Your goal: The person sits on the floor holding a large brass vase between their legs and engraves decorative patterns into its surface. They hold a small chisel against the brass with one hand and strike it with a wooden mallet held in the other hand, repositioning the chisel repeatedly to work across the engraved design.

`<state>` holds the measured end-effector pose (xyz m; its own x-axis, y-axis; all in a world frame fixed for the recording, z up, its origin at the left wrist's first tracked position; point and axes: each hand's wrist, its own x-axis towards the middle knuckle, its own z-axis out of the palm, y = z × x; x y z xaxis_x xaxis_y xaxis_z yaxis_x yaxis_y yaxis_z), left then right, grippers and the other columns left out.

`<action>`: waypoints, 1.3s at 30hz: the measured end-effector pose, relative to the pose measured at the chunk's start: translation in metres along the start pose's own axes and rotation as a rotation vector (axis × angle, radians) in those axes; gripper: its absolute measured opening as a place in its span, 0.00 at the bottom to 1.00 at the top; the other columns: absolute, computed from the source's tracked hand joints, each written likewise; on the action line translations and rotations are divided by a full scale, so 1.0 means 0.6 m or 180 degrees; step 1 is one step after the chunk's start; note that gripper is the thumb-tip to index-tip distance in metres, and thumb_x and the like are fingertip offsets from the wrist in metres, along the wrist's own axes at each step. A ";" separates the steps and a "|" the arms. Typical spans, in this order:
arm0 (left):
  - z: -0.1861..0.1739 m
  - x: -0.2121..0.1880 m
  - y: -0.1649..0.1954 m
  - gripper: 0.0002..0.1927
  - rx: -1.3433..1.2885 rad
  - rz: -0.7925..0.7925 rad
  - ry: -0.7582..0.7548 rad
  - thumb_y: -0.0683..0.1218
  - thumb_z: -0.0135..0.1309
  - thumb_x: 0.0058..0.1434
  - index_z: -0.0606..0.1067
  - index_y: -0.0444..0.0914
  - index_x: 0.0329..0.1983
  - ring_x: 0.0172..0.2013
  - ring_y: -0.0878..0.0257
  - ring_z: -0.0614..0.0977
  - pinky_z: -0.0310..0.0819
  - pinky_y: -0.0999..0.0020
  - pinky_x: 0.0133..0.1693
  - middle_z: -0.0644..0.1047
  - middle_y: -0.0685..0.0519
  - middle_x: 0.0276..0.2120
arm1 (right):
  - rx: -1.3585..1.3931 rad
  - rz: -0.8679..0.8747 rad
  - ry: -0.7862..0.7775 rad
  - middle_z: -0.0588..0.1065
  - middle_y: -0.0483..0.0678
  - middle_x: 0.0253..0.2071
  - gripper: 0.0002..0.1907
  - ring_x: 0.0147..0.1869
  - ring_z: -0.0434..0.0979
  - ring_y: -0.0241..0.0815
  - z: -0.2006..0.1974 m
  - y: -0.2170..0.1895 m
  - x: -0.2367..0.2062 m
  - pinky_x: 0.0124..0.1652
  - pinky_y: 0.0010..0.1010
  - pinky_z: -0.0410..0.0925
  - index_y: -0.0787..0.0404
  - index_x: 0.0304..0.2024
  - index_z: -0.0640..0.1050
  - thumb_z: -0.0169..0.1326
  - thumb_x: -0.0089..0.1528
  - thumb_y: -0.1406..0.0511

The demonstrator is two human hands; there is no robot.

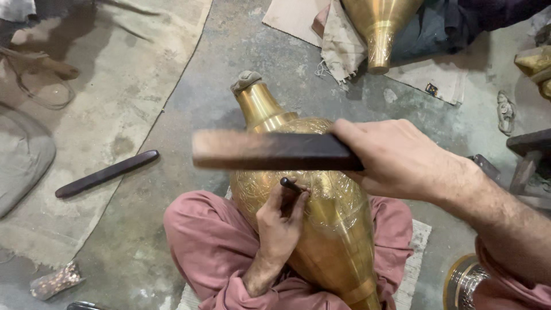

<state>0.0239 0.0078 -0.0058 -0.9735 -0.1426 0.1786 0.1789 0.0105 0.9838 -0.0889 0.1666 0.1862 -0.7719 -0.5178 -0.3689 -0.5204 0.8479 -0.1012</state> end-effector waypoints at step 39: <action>-0.036 0.062 -0.005 0.26 0.0316 0.0290 -0.1569 0.32 0.51 0.61 0.70 0.33 0.64 0.48 0.57 0.87 0.83 0.66 0.51 0.84 0.45 0.47 | 0.0558 0.0259 0.0766 0.78 0.51 0.31 0.16 0.34 0.82 0.52 0.036 0.042 -0.038 0.34 0.43 0.75 0.59 0.44 0.72 0.60 0.57 0.61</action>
<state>-0.0101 -0.0192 -0.0027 -0.9102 0.3471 0.2262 0.2752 0.0986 0.9563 -0.0764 0.2023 0.1721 -0.8837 -0.4416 -0.1549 -0.3984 0.8836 -0.2460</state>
